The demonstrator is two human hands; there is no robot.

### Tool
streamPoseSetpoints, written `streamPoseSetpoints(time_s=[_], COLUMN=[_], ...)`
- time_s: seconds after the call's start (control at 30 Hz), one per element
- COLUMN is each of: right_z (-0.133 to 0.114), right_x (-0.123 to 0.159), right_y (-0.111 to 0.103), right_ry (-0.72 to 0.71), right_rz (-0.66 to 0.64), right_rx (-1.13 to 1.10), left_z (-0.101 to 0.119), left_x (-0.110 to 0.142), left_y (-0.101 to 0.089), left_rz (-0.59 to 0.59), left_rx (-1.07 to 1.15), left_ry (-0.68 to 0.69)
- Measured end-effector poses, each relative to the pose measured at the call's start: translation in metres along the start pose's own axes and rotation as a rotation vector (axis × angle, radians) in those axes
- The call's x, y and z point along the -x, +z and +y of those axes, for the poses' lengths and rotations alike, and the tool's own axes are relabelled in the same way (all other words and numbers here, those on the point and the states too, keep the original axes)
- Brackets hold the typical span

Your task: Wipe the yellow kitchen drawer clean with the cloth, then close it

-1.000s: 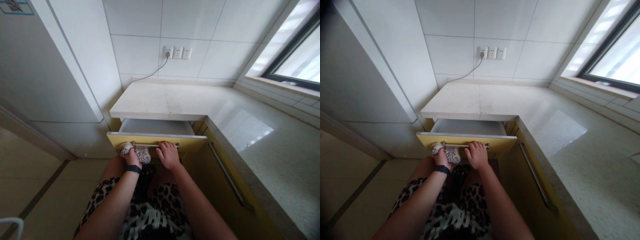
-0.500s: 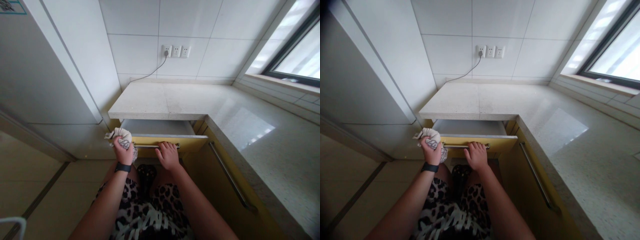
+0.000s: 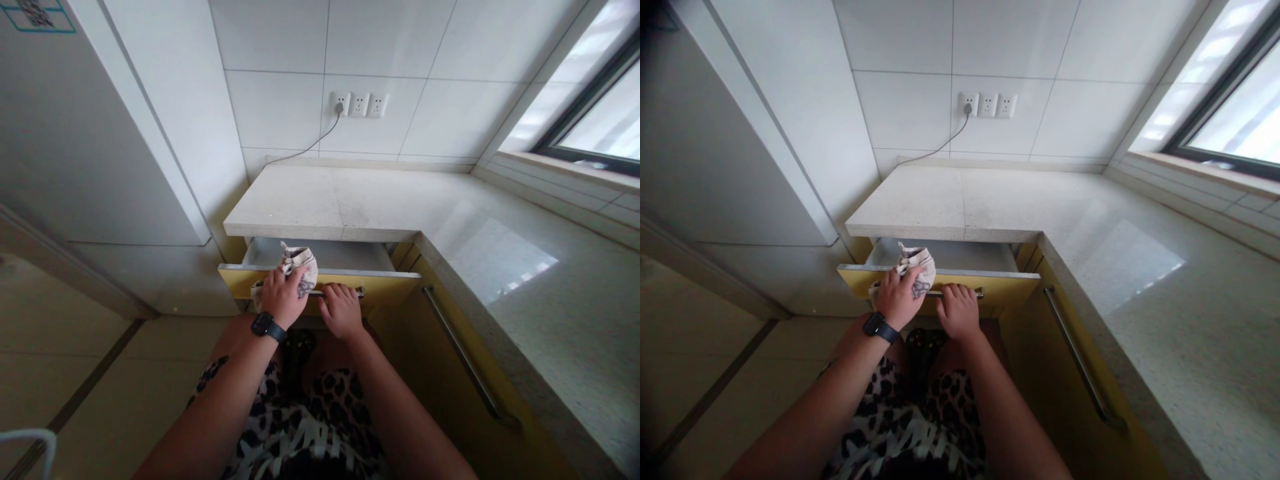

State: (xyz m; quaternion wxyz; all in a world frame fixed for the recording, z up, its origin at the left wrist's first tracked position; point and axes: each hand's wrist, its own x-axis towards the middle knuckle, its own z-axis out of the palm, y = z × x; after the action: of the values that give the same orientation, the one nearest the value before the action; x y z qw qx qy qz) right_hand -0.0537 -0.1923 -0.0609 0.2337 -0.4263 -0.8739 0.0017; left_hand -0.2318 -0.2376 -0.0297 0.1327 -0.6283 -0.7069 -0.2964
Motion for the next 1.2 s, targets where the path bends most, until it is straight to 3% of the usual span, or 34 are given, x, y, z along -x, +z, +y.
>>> streamPoseSetpoints(time_s=[0.27,0.43,0.6,0.83,1.2], right_z=[0.002,0.001,0.002,0.002,0.003], right_x=[0.002,0.003,0.003,0.005,0.004], right_y=[-0.004,-0.004,-0.004,-0.003,-0.002], right_ry=[-0.038,-0.043,-0.047,-0.030,-0.036], right_rz=[-0.009,0.000,0.001,0.001,-0.009], right_rx=[0.010,0.016,0.014,0.019,0.019], left_z=[-0.013,-0.044,-0.082,-0.121,-0.147], left_x=[-0.002,0.010,0.019,0.016,-0.005], left_y=[-0.013,-0.010,-0.010,-0.030,-0.051], left_rz=[-0.030,0.053,0.119,0.211,0.095], left_rx=[0.043,0.031,-0.050,-0.065,0.055], left_ry=[-0.044,-0.222,-0.309,-0.447,-0.475])
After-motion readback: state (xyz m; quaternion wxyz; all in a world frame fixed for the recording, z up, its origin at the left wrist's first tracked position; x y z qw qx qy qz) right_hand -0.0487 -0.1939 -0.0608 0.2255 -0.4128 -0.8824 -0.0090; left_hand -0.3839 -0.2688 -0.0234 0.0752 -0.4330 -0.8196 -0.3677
